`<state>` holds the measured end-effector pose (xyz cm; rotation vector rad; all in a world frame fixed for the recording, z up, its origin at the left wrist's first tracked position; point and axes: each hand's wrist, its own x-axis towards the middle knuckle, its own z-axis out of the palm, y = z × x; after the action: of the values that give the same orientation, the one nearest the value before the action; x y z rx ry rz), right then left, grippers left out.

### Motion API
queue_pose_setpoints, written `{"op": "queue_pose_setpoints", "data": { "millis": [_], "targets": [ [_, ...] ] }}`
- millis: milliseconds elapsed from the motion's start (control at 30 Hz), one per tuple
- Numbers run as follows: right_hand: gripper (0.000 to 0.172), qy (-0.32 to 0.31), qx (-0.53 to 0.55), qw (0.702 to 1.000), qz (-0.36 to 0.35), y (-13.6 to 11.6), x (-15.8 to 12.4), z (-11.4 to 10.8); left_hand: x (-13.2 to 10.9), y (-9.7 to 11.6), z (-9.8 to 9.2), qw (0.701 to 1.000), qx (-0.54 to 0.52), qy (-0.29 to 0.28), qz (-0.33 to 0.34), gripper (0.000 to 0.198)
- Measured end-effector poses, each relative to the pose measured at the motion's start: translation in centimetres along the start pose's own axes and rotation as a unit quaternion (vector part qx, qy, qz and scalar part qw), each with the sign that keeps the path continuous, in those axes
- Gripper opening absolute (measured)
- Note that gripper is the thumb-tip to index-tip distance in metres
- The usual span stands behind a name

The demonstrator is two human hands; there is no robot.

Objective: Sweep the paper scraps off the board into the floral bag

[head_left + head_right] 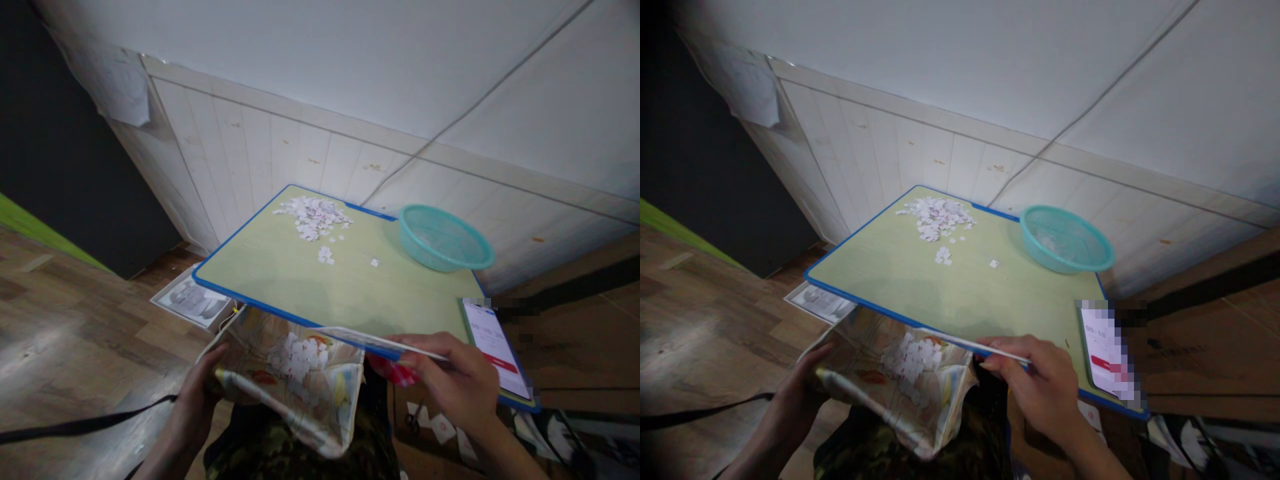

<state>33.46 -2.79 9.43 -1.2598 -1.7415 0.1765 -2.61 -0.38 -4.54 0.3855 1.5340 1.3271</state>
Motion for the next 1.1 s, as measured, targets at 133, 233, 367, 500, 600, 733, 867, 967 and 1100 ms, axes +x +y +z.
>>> {"op": "queue_pose_setpoints", "data": {
  "millis": [133,233,367,500,600,733,867,967,1100],
  "targets": [
    [0.008,0.087,-0.085,0.991,0.052,1.9,2.3,0.8,-0.1,0.1,0.2,1.000,-0.002,0.014,-0.001,0.036],
    [0.014,0.110,-0.100,0.988,0.033,4.1,5.3,2.3,-0.4,0.7,0.6,1.000,-0.008,0.019,-0.006,0.033],
    [0.018,0.064,-0.081,0.995,0.016,6.6,8.2,4.4,-1.0,1.7,1.2,0.999,-0.016,0.029,-0.019,0.028],
    [0.016,0.013,-0.076,0.997,0.020,6.9,8.3,4.6,-1.6,2.7,1.9,0.998,-0.028,0.032,-0.055,0.028],
    [0.015,0.008,-0.067,0.998,0.019,6.2,8.2,3.9,-1.8,3.1,2.2,0.997,-0.027,0.026,-0.061,0.028],
    [0.016,0.022,-0.054,0.998,0.016,5.6,9.0,3.9,-1.8,3.0,2.0,0.997,-0.022,0.014,-0.072,0.030],
    [0.019,0.019,-0.061,0.998,0.025,5.3,9.7,3.9,-1.2,2.3,1.3,0.998,-0.015,0.023,-0.056,0.032],
    [0.017,0.058,-0.063,0.996,0.021,5.2,9.6,3.1,-0.8,1.7,1.0,0.998,-0.013,0.016,-0.055,0.035],
    [0.016,0.059,-0.054,0.997,0.015,5.5,9.4,2.2,-0.4,1.1,0.6,0.999,-0.020,0.029,-0.038,0.031]
  ]
}}
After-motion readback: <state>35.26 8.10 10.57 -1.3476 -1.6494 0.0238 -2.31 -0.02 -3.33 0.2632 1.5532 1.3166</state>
